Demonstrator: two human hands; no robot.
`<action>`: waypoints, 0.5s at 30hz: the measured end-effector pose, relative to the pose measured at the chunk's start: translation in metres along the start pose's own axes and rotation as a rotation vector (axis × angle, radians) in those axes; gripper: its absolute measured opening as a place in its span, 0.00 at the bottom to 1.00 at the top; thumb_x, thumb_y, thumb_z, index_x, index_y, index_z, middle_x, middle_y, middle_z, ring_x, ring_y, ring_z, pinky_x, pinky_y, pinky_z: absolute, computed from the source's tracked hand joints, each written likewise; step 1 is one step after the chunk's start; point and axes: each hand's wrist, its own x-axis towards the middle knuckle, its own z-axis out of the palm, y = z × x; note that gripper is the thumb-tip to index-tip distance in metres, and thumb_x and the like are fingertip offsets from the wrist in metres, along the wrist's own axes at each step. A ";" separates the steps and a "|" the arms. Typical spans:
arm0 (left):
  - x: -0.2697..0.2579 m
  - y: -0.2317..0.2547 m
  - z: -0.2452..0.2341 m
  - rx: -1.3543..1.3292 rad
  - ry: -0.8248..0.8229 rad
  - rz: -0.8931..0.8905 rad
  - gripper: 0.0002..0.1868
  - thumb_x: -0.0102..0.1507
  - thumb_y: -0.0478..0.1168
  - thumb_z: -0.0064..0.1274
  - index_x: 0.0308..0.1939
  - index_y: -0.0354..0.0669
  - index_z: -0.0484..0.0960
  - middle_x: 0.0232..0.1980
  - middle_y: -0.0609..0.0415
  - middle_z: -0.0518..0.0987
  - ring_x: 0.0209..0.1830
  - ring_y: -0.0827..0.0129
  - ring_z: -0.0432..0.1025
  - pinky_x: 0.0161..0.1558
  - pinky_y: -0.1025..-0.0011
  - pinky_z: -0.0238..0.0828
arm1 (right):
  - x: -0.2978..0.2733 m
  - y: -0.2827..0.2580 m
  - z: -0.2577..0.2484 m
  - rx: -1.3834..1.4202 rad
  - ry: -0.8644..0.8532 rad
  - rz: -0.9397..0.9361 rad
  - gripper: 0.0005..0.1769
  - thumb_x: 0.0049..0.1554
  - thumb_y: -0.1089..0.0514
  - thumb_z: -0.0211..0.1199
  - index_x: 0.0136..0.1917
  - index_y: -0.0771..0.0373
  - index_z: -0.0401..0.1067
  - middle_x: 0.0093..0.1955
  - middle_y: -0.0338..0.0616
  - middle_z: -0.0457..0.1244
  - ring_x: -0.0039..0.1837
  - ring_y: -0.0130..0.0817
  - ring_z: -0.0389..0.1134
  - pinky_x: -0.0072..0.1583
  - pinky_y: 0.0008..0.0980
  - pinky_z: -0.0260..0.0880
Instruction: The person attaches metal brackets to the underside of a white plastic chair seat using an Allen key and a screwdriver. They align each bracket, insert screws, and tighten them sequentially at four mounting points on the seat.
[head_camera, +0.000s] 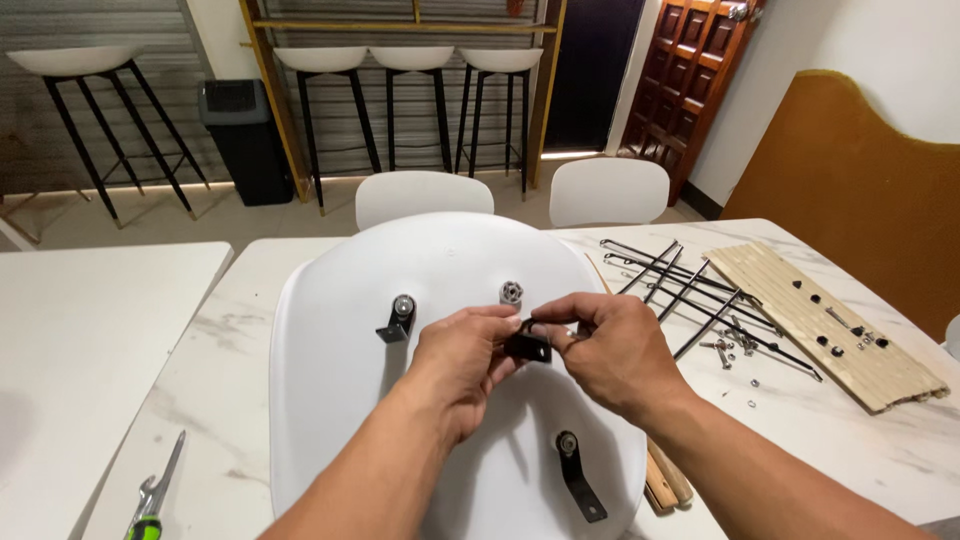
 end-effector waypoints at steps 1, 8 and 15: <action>0.002 0.000 0.000 0.025 -0.002 -0.004 0.15 0.61 0.29 0.50 0.51 0.32 0.81 0.42 0.47 0.83 0.40 0.66 0.79 0.44 0.73 0.78 | 0.001 0.001 0.000 0.021 -0.010 0.018 0.12 0.54 0.53 0.70 0.50 0.56 0.83 0.39 0.38 0.75 0.38 0.24 0.72 0.44 0.27 0.72; 0.002 0.007 0.008 0.131 -0.040 -0.017 0.17 0.62 0.26 0.44 0.53 0.29 0.81 0.42 0.44 0.83 0.37 0.65 0.79 0.38 0.72 0.81 | 0.007 0.005 -0.004 0.081 -0.056 -0.042 0.10 0.55 0.57 0.67 0.51 0.57 0.83 0.39 0.41 0.75 0.36 0.24 0.68 0.41 0.26 0.71; -0.012 0.009 0.017 0.260 0.042 -0.020 0.10 0.65 0.29 0.45 0.47 0.31 0.80 0.43 0.44 0.82 0.35 0.67 0.79 0.36 0.76 0.83 | 0.007 0.015 -0.005 -0.087 -0.047 -0.315 0.12 0.52 0.56 0.70 0.51 0.53 0.84 0.41 0.37 0.75 0.34 0.22 0.70 0.40 0.24 0.73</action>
